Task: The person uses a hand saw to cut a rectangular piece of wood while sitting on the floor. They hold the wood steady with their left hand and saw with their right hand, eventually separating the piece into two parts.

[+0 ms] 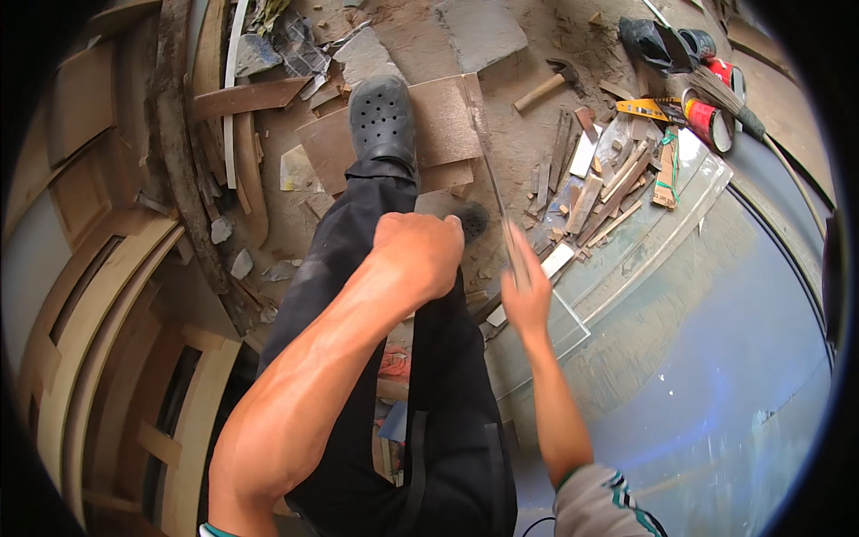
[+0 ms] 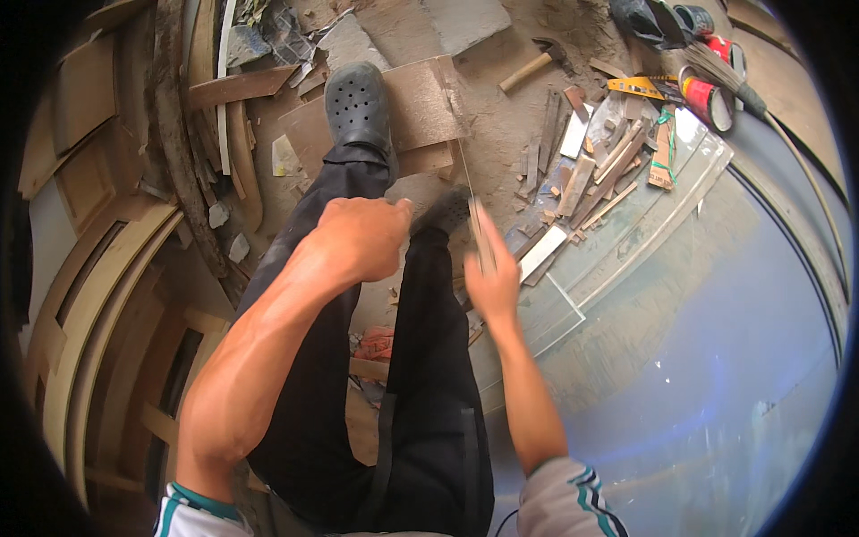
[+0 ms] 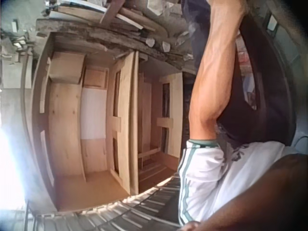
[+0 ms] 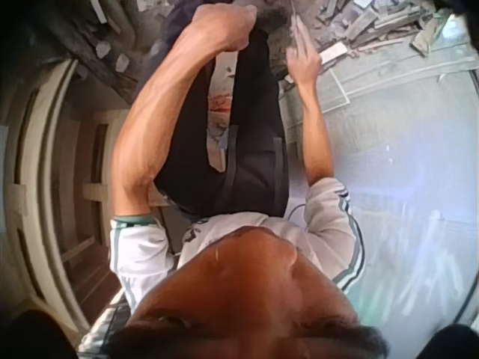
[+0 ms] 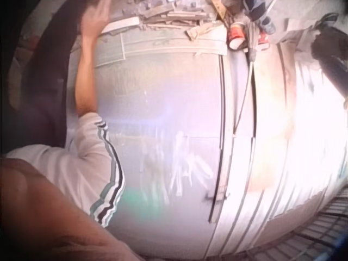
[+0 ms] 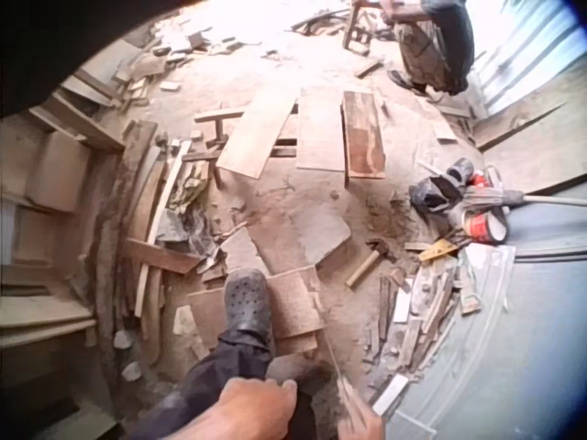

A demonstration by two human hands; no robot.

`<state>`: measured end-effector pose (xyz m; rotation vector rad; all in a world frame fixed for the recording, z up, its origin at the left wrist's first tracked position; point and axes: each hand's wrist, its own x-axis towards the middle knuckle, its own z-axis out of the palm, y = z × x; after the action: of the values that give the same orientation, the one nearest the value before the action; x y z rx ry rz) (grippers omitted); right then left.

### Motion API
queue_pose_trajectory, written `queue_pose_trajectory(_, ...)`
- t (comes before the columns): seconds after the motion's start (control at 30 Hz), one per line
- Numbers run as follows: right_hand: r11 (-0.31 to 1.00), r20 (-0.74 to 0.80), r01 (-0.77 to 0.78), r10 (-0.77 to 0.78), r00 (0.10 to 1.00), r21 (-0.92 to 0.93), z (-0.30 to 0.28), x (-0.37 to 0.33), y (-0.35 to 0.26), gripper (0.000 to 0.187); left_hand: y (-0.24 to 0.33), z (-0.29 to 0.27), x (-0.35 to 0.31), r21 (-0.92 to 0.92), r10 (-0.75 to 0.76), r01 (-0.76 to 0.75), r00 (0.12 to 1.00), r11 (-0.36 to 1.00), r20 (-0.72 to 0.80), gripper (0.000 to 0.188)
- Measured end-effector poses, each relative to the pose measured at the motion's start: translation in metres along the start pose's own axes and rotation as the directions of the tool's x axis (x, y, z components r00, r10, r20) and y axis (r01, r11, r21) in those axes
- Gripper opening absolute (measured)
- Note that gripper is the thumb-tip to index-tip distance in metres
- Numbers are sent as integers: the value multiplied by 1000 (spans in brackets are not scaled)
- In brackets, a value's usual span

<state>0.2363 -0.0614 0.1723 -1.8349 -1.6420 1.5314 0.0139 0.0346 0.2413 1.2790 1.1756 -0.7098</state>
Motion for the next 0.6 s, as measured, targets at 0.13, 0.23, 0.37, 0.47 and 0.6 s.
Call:
queue_pose_trajectory(0.13, 996, -31, 14, -11, 999, 87, 5, -11, 12, 60, -4, 6, -3, 20, 33, -31, 992, 999, -121, 34)
queue_pose_trajectory(0.23, 997, -111, 23, -15, 994, 70, 32, 111, 48, 58, 14, -1, 6, 55, 89, -85, 994, 995, -61, 33)
queue_pose_trajectory(0.37, 996, -53, 42, -37, 998, 77, 28, 95, 35, 61, 19, 9, 8, 58, 51, -46, 996, 997, -71, 32)
queue_pose_trajectory(0.47, 994, -16, 24, -23, 1000, 104, 1, -31, 17, 63, 3, 13, 4, 53, 0, 1, 1000, 999, -30, 33)
queue_pose_trajectory(0.6, 997, -11, 54, -53, 999, 63, 6, -12, 24, 62, -1, 16, 5, 70, 1, 3, 998, 998, -63, 34)
